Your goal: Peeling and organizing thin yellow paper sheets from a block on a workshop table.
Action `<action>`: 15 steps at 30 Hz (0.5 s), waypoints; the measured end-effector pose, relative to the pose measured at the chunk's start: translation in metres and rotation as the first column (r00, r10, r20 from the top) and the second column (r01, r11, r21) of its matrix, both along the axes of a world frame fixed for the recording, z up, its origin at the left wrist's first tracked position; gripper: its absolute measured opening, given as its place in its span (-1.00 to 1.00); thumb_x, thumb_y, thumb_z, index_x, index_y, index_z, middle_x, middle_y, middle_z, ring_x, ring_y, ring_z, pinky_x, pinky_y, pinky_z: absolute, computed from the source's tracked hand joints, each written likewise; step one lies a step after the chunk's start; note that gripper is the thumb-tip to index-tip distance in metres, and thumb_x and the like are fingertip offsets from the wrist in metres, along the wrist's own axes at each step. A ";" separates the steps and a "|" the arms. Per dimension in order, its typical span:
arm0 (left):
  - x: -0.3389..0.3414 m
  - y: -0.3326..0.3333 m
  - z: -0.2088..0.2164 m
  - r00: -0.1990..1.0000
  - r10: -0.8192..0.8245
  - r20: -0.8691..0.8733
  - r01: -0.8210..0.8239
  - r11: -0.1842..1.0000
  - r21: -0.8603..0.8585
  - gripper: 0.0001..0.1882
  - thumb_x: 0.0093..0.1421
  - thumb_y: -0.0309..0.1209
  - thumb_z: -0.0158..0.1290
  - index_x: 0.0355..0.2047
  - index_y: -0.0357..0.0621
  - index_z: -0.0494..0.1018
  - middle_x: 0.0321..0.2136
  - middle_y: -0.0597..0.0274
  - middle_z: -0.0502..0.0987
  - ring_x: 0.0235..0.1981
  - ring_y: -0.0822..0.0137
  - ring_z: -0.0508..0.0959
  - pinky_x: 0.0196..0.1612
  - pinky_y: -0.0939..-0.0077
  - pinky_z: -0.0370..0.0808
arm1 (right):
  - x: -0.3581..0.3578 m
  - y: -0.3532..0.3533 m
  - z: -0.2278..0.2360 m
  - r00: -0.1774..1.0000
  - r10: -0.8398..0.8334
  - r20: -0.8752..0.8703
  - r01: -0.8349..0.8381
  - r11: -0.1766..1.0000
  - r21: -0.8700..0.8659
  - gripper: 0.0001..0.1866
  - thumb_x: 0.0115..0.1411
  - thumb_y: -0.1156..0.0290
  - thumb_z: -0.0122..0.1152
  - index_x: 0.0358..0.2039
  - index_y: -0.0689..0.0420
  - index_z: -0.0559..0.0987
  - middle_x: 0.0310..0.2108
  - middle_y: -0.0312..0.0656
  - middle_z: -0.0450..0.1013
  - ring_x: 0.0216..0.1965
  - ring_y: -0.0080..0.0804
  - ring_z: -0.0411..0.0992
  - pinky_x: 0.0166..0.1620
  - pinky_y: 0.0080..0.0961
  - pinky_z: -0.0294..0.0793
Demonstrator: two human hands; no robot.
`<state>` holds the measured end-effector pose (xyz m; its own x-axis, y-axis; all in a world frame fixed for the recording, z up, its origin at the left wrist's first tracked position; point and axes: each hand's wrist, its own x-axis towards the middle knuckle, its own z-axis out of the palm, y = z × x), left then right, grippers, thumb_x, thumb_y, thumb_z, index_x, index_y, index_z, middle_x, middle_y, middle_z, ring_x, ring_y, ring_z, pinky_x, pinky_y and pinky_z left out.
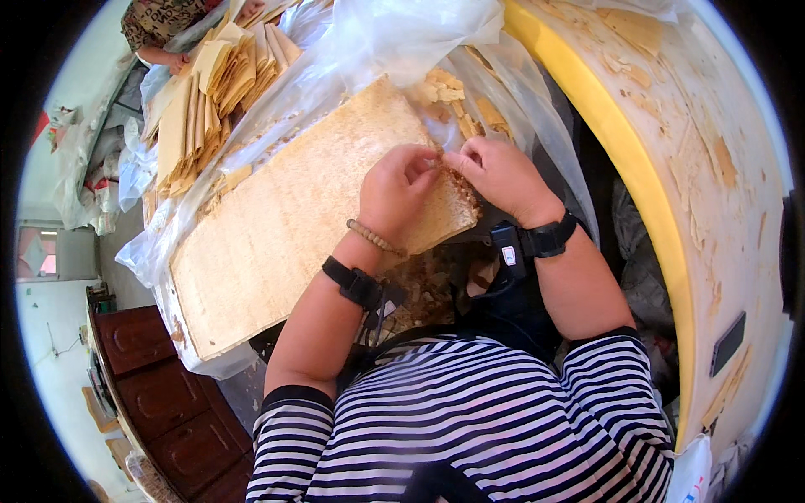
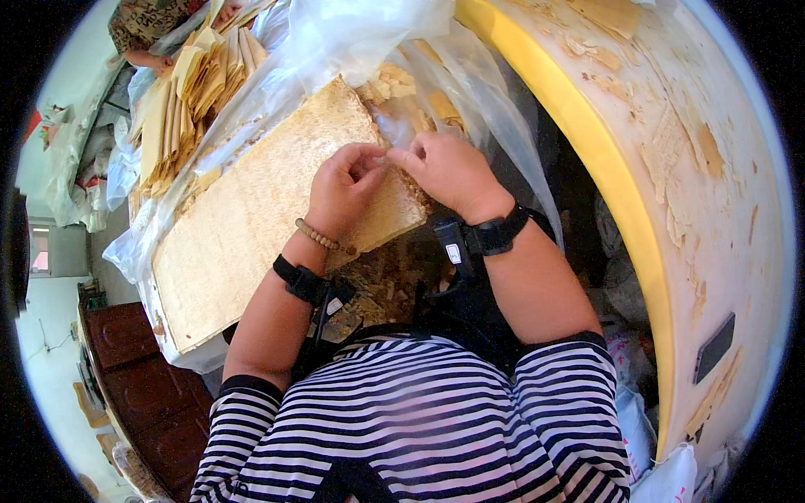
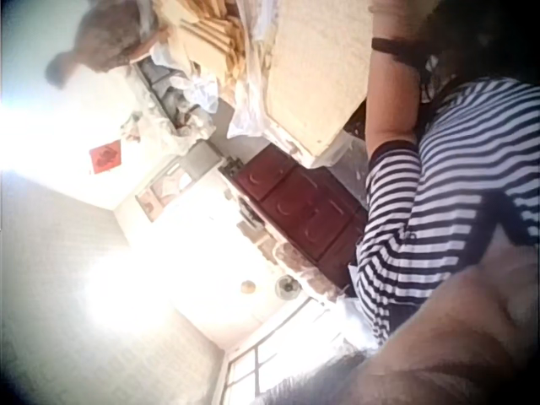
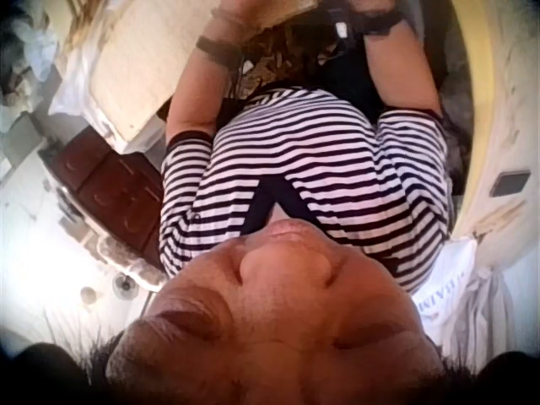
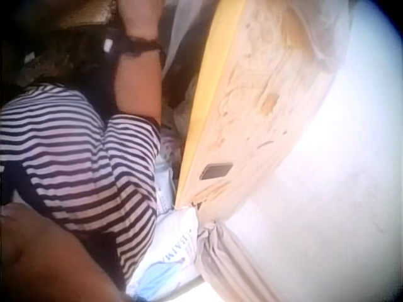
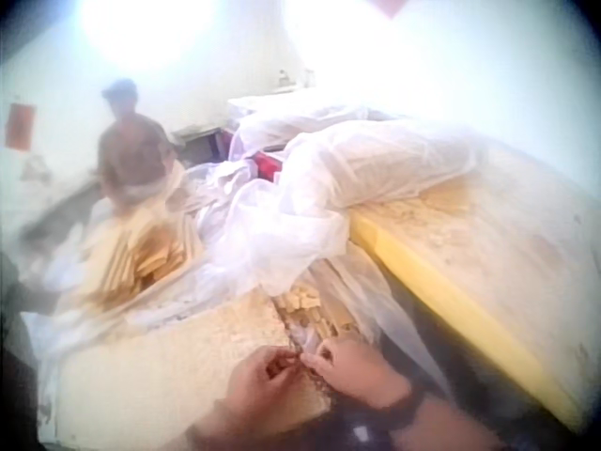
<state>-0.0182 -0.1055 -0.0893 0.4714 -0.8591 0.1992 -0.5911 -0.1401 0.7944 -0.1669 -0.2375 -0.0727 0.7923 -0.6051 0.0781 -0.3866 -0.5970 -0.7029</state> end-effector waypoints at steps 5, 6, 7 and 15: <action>0.002 -0.004 -0.002 1.000 -0.018 0.021 0.017 0.999 0.031 -0.77 0.12 -0.40 0.26 -0.19 -0.08 0.58 -0.46 0.31 0.58 -0.46 0.45 0.54 -0.34 0.52 0.52 | 0.007 0.001 -0.011 0.996 0.082 0.019 -0.076 0.976 -0.203 -0.65 0.25 0.12 0.18 -0.42 0.19 0.53 -0.48 0.03 0.49 -0.37 0.07 0.45 -0.32 -0.14 0.40; 0.001 -0.004 -0.002 0.999 -0.004 0.037 0.003 1.000 0.023 -0.77 0.12 -0.40 0.27 -0.19 -0.08 0.58 -0.47 0.31 0.58 -0.46 0.45 0.54 -0.33 0.51 0.52 | 0.009 0.002 -0.013 0.996 0.091 0.023 -0.083 0.964 -0.251 -0.67 0.23 0.13 0.18 -0.42 0.18 0.53 -0.47 0.02 0.50 -0.35 0.08 0.45 -0.32 -0.12 0.40; -0.002 -0.005 -0.003 0.999 0.000 0.040 -0.001 1.000 0.022 -0.77 0.12 -0.40 0.27 -0.19 -0.08 0.58 -0.47 0.31 0.58 -0.46 0.45 0.54 -0.33 0.51 0.52 | 0.010 0.002 -0.013 0.995 0.095 0.025 -0.086 0.964 -0.252 -0.67 0.23 0.13 0.18 -0.42 0.18 0.53 -0.47 0.02 0.50 -0.35 0.08 0.45 -0.32 -0.12 0.40; -0.004 -0.008 0.000 0.999 0.002 -0.041 -0.002 1.000 0.000 -0.84 0.12 -0.32 0.25 -0.29 -0.01 0.59 -0.43 0.23 0.59 -0.40 0.23 0.60 -0.29 0.37 0.54 | 0.011 -0.005 -0.027 0.975 -0.020 0.221 -0.071 0.915 0.397 -0.73 0.26 0.28 0.10 -0.46 0.20 0.54 -0.64 -0.21 0.41 -0.56 -0.41 0.39 -0.43 -0.39 0.36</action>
